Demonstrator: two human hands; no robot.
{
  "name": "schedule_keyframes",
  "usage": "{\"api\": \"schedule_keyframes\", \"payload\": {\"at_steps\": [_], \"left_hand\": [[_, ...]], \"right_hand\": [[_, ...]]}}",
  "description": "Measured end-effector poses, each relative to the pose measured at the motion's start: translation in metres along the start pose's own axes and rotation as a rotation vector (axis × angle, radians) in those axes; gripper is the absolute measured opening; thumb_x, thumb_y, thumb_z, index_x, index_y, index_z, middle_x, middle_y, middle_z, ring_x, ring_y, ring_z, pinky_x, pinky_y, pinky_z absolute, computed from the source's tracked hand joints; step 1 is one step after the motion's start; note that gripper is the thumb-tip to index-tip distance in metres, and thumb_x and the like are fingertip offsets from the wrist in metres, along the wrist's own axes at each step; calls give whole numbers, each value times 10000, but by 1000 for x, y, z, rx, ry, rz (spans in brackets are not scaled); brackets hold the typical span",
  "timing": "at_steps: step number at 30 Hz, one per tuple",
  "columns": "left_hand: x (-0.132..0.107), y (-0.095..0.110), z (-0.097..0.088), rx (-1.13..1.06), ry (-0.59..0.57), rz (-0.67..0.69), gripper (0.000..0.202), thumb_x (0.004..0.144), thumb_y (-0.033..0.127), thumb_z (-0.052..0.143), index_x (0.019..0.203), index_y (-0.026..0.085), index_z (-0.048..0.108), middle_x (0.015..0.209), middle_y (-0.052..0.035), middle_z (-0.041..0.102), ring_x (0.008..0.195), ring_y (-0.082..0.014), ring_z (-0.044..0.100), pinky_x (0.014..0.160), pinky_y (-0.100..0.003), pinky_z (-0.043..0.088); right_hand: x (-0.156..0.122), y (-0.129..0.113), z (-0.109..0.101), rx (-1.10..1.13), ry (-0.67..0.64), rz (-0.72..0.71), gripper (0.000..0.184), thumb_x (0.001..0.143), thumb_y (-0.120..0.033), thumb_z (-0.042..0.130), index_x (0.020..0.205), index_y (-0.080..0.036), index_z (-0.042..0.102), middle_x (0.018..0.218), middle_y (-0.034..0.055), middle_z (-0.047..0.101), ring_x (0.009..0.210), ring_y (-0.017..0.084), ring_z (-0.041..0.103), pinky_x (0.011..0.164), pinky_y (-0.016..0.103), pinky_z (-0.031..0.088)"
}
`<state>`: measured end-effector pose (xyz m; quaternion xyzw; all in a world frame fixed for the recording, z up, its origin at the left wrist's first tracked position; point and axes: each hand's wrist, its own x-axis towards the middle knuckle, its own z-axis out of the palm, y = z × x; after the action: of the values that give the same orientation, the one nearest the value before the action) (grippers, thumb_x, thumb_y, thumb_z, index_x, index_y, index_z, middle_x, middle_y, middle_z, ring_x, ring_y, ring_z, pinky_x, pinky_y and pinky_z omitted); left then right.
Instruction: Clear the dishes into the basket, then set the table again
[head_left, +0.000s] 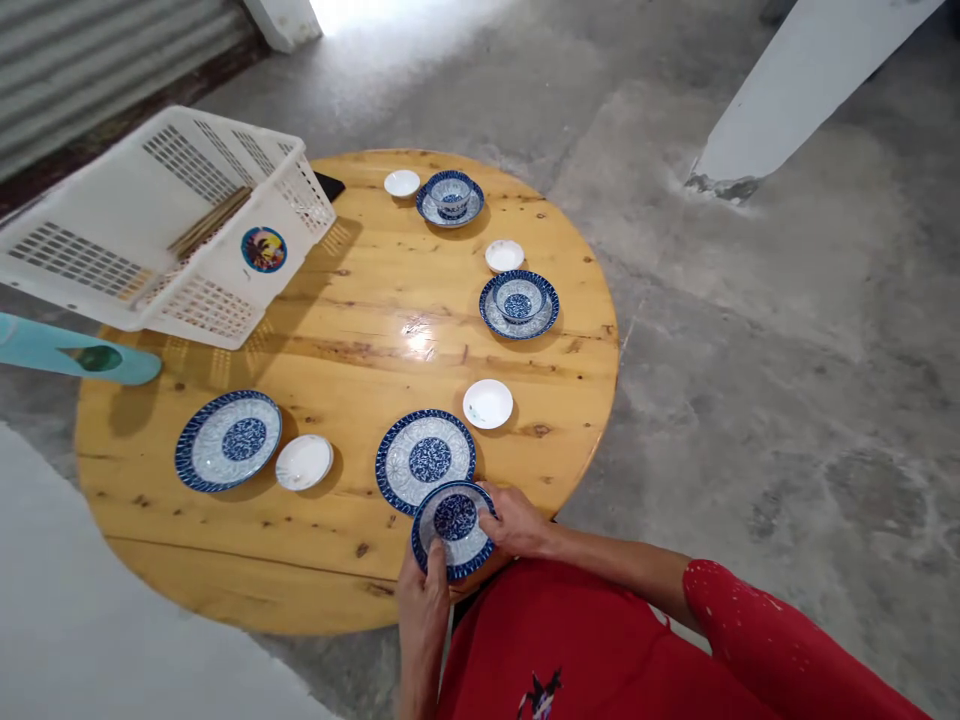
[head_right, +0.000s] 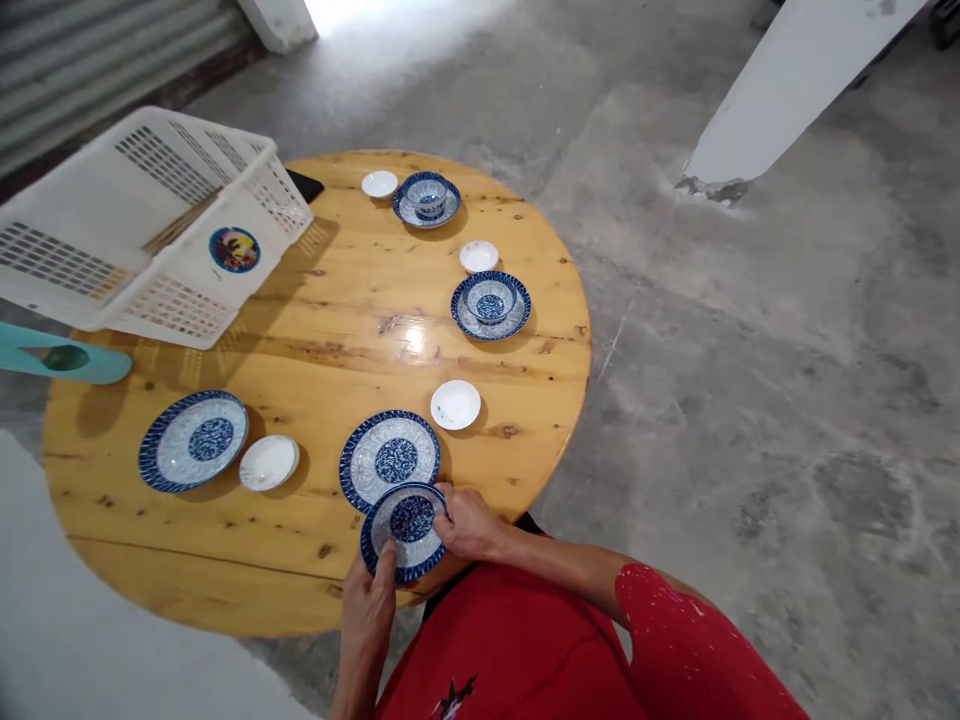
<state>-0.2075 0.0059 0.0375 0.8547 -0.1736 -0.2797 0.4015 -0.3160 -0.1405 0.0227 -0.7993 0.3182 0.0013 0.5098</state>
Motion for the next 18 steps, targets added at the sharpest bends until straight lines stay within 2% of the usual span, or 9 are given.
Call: {"api": "schedule_keyframes", "payload": {"at_steps": [3, 8, 12, 15, 18], "left_hand": [[-14, 8, 9, -49, -91, -7, 514, 852, 528, 507, 1105, 113, 674, 1097, -153, 735, 1039, -291, 683, 891, -395, 560], [-26, 14, 20, -79, -191, 113, 460, 850, 503, 513, 1057, 123, 669, 1015, -149, 744, 963, -281, 693, 829, -383, 565], [-43, 2, 28, -99, -269, 186, 416, 876, 483, 508, 1021, 129, 670, 968, -128, 738, 903, -257, 690, 830, -374, 556], [-62, -12, 35, -119, -295, 218, 392, 868, 478, 523, 975, 134, 678, 930, -115, 734, 889, -250, 686, 800, -358, 561], [-80, -21, 39, -142, -330, 192, 395, 853, 484, 544, 967, 133, 684, 852, -97, 727, 845, -244, 690, 717, -331, 570]], "right_hand": [[-22, 8, -8, 19, 51, 1, 331, 842, -176, 481, 1136, -151, 631, 908, 69, 725, 777, 201, 630, 752, 276, 458], [-64, 9, -10, -11, 216, 93, 329, 853, -170, 479, 1144, -148, 631, 931, 82, 732, 819, 204, 644, 760, 267, 458], [-102, 7, -3, -44, 305, 185, 361, 885, -187, 471, 1211, -127, 612, 910, 90, 734, 812, 211, 658, 759, 271, 455], [-129, 8, 4, -67, 310, 221, 370, 883, -171, 463, 1220, -126, 611, 942, 92, 740, 815, 207, 663, 770, 266, 451], [-148, 14, 7, -82, 293, 230, 379, 862, -158, 474, 1212, -133, 616, 957, 84, 743, 815, 201, 665, 758, 252, 447]]}}
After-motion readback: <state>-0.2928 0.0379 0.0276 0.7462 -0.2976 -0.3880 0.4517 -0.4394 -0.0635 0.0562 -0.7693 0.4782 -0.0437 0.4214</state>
